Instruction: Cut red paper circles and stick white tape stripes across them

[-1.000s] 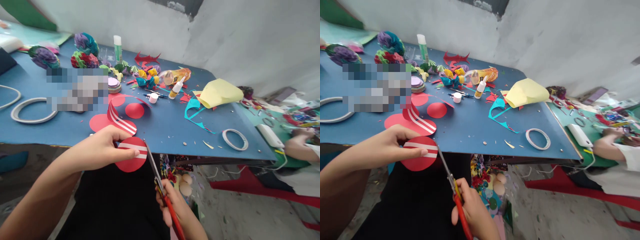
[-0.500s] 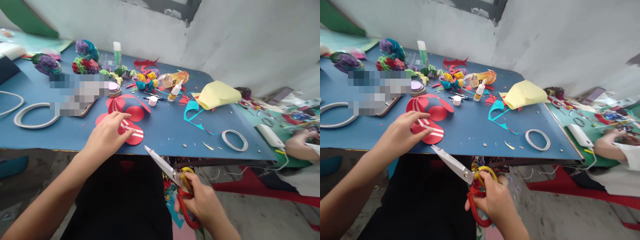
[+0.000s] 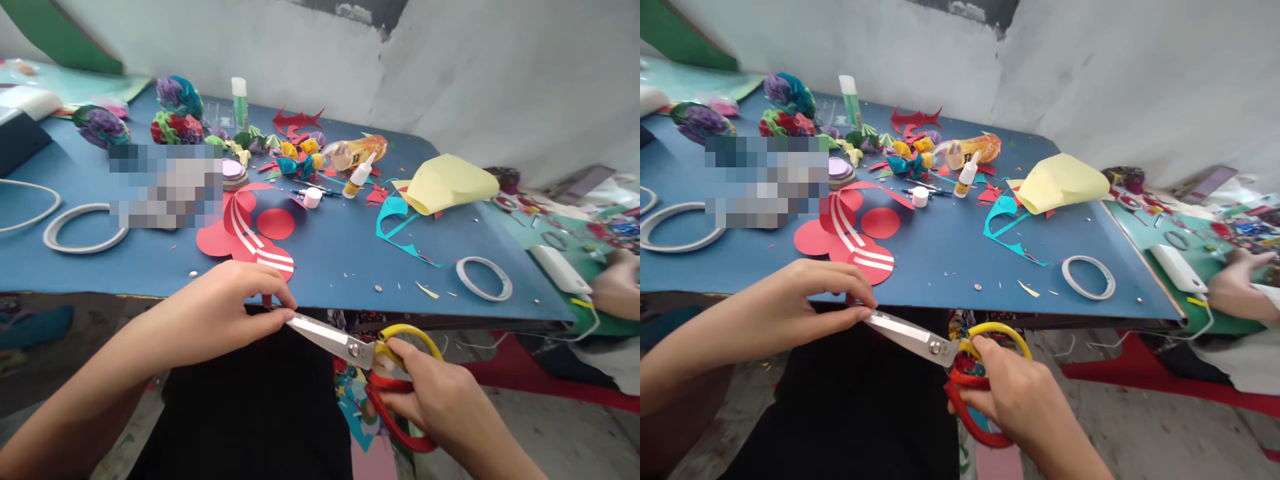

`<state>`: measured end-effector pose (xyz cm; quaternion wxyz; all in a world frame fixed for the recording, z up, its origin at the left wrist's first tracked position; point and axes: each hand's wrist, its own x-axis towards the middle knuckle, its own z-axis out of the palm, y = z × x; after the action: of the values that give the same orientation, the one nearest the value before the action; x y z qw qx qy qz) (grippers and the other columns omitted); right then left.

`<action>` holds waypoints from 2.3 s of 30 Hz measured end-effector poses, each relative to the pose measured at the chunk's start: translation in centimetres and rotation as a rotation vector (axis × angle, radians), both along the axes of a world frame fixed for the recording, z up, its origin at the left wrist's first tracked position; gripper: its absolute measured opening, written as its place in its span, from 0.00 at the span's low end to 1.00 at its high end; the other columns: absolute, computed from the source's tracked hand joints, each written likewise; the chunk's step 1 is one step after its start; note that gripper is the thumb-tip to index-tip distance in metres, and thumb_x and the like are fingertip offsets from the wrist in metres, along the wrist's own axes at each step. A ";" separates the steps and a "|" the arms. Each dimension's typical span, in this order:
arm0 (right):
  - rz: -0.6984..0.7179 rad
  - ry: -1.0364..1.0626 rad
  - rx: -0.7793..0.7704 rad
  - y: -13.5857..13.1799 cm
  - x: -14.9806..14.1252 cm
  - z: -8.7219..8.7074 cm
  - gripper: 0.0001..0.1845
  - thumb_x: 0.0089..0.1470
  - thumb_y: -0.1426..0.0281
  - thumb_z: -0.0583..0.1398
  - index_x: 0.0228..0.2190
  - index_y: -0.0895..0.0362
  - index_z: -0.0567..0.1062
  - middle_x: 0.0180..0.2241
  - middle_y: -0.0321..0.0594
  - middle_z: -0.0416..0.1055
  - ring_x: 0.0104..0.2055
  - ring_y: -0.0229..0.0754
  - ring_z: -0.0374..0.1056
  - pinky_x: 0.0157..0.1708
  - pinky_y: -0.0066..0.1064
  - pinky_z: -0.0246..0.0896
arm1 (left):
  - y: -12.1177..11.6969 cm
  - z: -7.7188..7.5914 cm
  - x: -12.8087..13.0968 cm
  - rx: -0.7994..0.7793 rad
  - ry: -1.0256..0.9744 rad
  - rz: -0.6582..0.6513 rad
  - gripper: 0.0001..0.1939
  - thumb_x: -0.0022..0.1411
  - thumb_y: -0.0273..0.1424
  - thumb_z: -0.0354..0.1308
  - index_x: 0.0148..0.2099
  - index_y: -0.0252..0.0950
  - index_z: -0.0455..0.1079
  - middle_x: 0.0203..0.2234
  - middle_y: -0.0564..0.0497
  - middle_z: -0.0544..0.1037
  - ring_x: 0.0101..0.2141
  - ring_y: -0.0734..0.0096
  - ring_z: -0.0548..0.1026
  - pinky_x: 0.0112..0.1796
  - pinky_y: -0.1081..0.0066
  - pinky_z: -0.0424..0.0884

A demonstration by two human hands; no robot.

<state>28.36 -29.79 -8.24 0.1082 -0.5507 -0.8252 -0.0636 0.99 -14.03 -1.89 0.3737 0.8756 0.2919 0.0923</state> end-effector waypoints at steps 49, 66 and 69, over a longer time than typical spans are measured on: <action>0.030 -0.147 0.162 -0.3 1.3 1.5 0.22 0.61 0.57 0.52 0.46 0.62 0.67 0.34 0.49 0.77 0.29 0.47 0.74 0.25 0.34 0.63 | 3.7 -1.2 0.4 0.252 0.136 0.234 0.10 0.62 0.34 0.53 0.36 0.37 0.73 0.30 0.52 0.78 0.30 0.70 0.72 0.32 0.71 0.64; 0.074 -0.224 0.247 0.1 1.4 3.2 0.18 0.64 0.61 0.51 0.42 0.63 0.70 0.33 0.47 0.76 0.28 0.41 0.73 0.27 0.31 0.62 | -2.0 -1.2 0.1 0.574 -0.178 -0.138 0.04 0.62 0.26 0.56 0.36 0.37 0.72 0.39 0.50 0.78 0.37 0.70 0.74 0.39 0.70 0.69; 0.062 -0.235 0.244 0.0 1.3 3.3 0.18 0.64 0.61 0.51 0.42 0.63 0.70 0.33 0.47 0.76 0.28 0.41 0.72 0.28 0.31 0.61 | -3.0 -1.3 0.2 0.531 -0.146 -0.006 0.05 0.62 0.26 0.56 0.33 0.37 0.72 0.40 0.48 0.76 0.41 0.68 0.73 0.42 0.68 0.68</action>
<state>29.67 -29.80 -4.95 0.0788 -0.4967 -0.8348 -0.2240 1.19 -17.00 -3.17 0.1514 0.9348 0.2271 0.2272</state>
